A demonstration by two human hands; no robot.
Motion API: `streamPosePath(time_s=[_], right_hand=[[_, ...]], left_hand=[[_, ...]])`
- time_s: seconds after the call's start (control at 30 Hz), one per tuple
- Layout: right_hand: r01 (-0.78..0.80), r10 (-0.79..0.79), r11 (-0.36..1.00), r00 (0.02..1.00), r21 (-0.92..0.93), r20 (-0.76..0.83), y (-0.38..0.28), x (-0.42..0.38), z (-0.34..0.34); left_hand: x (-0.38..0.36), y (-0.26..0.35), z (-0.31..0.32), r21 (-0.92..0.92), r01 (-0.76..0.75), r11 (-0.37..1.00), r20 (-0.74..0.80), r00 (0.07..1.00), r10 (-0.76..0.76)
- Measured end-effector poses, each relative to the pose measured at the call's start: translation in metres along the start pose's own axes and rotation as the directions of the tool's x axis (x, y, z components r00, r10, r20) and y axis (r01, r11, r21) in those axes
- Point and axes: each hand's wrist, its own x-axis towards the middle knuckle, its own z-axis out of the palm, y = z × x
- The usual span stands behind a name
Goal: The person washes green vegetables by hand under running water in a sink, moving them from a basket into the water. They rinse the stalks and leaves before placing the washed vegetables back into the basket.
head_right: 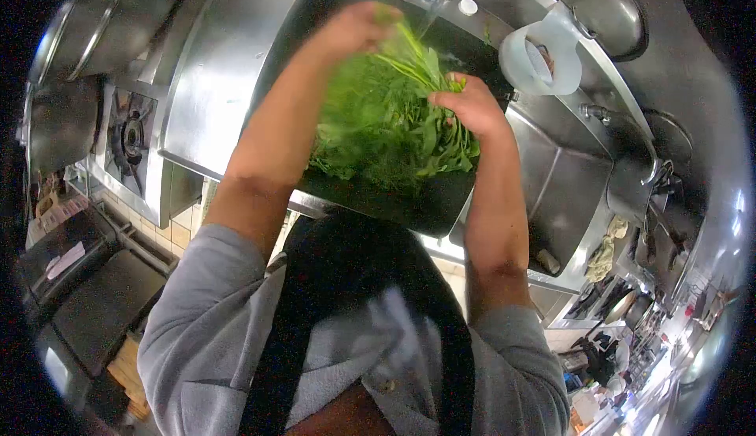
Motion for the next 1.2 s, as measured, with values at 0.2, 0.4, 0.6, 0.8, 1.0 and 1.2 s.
streamPosePath(time_s=[0.2, 0.4, 0.6, 0.8, 1.0, 1.2], right_hand=[[-0.026, 0.027, 0.999, 0.999, 0.034, -0.039, 0.017, 0.007, -0.006], [0.059, -0.08, 0.933, 0.996, -0.354, -0.045, 0.026, 0.028, 0.031], [-0.001, -0.012, 0.985, 0.997, -0.17, -0.075, -0.014, 0.003, 0.03], [0.23, -0.323, 0.925, 0.897, -0.303, -0.303, -0.031, 0.03, 0.025], [0.229, -0.251, 0.967, 0.936, -0.115, -0.246, -0.045, 0.051, 0.04], [0.349, -0.28, 0.912, 0.914, 0.218, -0.292, -0.053, 0.055, 0.026]], left_hand=[[0.003, -0.092, -0.012, 0.742, 0.418, 0.524, -0.16, 0.87, -0.467], [-0.043, -0.028, 0.073, -0.231, 0.328, 0.916, -0.023, 0.939, -0.342], [-0.031, -0.033, 0.07, -0.655, 0.003, 0.755, -0.129, 0.985, -0.116], [-0.035, -0.038, 0.066, -0.268, -0.04, 0.962, -0.103, 0.995, 0.012], [-0.049, -0.031, 0.066, -0.026, -0.116, 0.993, -0.204, 0.973, 0.108], [-0.06, -0.033, 0.026, 0.157, 0.201, 0.967, -0.395, 0.91, -0.125]])
